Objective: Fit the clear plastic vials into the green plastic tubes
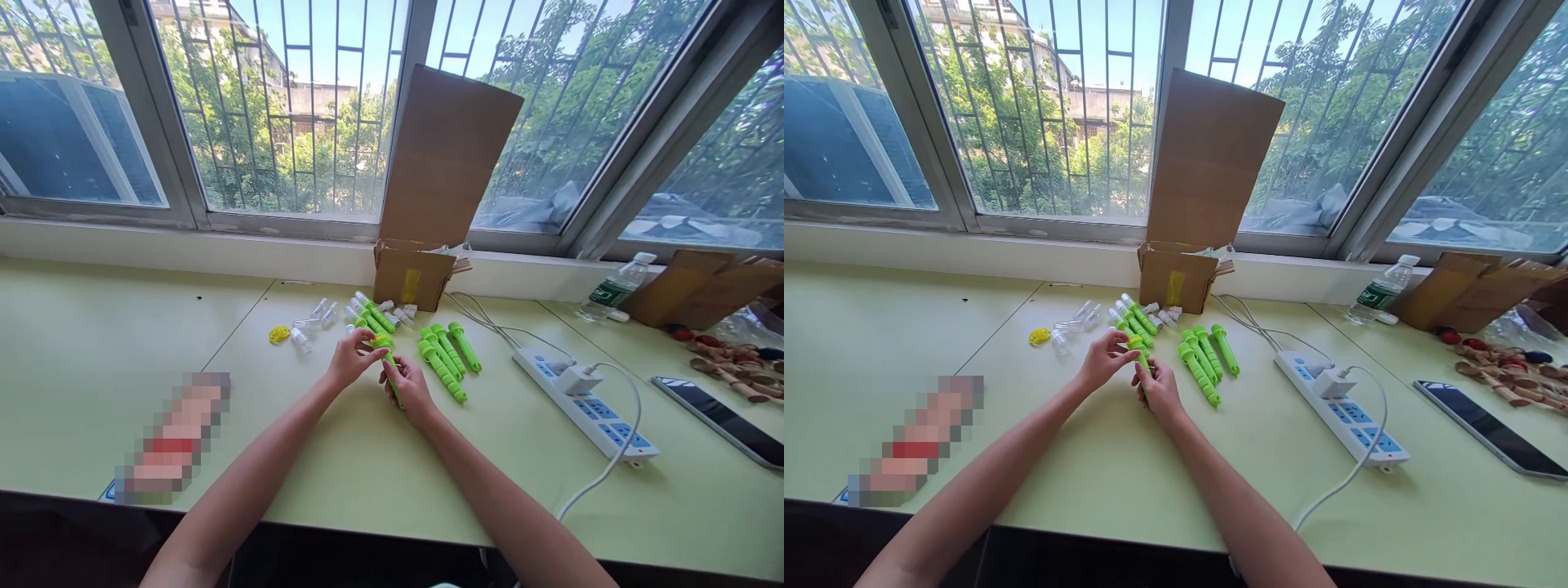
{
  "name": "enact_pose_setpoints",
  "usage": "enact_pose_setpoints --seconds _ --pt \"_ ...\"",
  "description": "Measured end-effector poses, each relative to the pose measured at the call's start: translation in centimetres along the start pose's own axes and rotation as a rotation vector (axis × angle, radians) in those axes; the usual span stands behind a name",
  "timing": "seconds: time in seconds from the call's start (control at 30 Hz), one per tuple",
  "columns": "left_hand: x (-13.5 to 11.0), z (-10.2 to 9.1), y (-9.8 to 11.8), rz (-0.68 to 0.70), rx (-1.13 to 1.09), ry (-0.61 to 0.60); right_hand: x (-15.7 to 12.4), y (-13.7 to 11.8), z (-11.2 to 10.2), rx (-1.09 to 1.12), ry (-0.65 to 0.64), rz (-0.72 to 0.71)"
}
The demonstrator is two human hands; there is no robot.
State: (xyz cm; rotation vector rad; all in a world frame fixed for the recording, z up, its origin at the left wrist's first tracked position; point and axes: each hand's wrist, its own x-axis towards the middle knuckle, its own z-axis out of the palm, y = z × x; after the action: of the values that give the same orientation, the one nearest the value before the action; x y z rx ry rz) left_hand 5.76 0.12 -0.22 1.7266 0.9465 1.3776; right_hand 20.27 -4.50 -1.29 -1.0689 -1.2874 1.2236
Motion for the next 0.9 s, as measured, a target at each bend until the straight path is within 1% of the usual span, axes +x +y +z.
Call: enact_pose_setpoints --seconds 0.17,0.37,0.6,0.77,0.9 --pt "0.02 -0.08 0.03 -0.007 -0.009 -0.014 0.04 0.01 -0.09 0.006 -0.032 0.015" --pt "-0.04 0.05 0.28 -0.009 -0.038 -0.007 -0.07 -0.12 -0.34 0.074 -0.042 0.031" --pt "-0.03 0.25 0.44 0.005 -0.067 -0.011 0.05 -0.04 -0.47 0.111 0.015 0.061" --pt "-0.06 0.27 0.27 0.003 -0.064 -0.01 -0.01 -0.17 -0.24 0.112 0.032 0.065" --pt "-0.09 0.23 0.3 -0.002 -0.064 -0.022 0.03 -0.16 -0.04 0.09 0.124 0.034"
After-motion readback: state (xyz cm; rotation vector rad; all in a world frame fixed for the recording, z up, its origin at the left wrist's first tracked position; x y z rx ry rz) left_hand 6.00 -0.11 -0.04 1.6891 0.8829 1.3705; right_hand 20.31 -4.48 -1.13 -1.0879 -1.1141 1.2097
